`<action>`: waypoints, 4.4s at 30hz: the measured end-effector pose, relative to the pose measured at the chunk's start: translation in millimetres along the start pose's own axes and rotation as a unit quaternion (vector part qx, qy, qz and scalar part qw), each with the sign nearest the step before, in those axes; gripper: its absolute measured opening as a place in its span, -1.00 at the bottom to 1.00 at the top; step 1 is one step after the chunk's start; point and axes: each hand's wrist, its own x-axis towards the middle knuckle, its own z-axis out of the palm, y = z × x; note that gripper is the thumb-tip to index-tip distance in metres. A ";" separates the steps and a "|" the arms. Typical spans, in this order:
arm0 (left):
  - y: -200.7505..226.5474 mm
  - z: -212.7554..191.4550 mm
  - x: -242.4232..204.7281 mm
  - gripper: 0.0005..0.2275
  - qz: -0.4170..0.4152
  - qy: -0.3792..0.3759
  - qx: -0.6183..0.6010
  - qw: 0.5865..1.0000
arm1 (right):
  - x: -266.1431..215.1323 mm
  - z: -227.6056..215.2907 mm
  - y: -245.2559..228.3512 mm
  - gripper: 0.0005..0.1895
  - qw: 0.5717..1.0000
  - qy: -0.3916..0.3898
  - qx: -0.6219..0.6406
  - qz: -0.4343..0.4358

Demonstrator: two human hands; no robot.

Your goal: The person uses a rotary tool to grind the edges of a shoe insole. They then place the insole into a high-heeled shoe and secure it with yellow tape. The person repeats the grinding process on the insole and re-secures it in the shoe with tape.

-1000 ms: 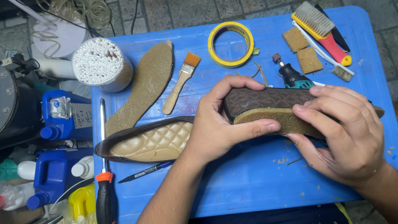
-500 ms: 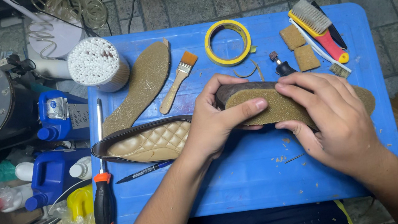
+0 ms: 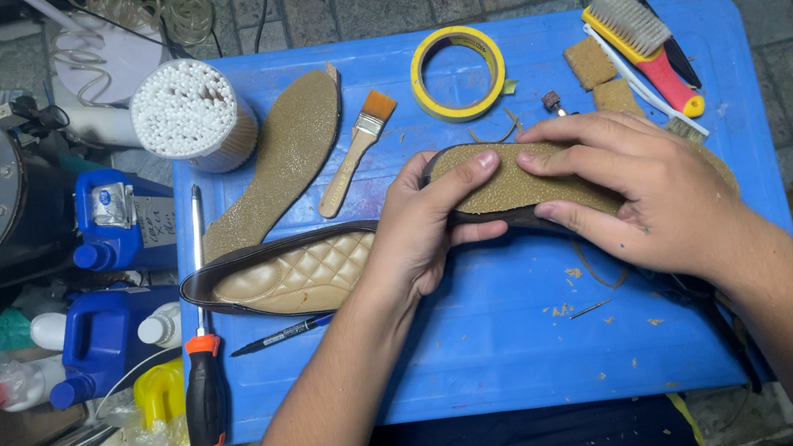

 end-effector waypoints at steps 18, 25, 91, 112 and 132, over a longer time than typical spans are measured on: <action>9.5 -3.6 -1.2 -0.45 -0.047 -0.053 -0.009 0.997 | 0.1 -8.9 24.9 -0.64 0.990 -0.041 0.128 0.046; 12.2 -2.5 -2.5 -0.42 -0.048 -0.060 -0.007 0.997 | 0.4 -10.4 20.4 -0.63 0.991 -0.038 0.121 0.042; -71.3 30.8 -31.7 -0.82 0.212 0.157 0.390 0.882 | -93.7 15.1 -4.7 -0.76 0.975 0.108 0.053 0.187; -107.5 84.5 -54.2 -0.49 0.178 -0.065 0.290 0.938 | -69.7 46.9 79.7 -0.63 0.640 0.211 0.687 0.269; -71.7 59.4 -20.1 -0.54 0.312 0.177 0.693 0.625 | -114.0 -36.4 54.3 -0.45 0.753 0.184 0.588 0.231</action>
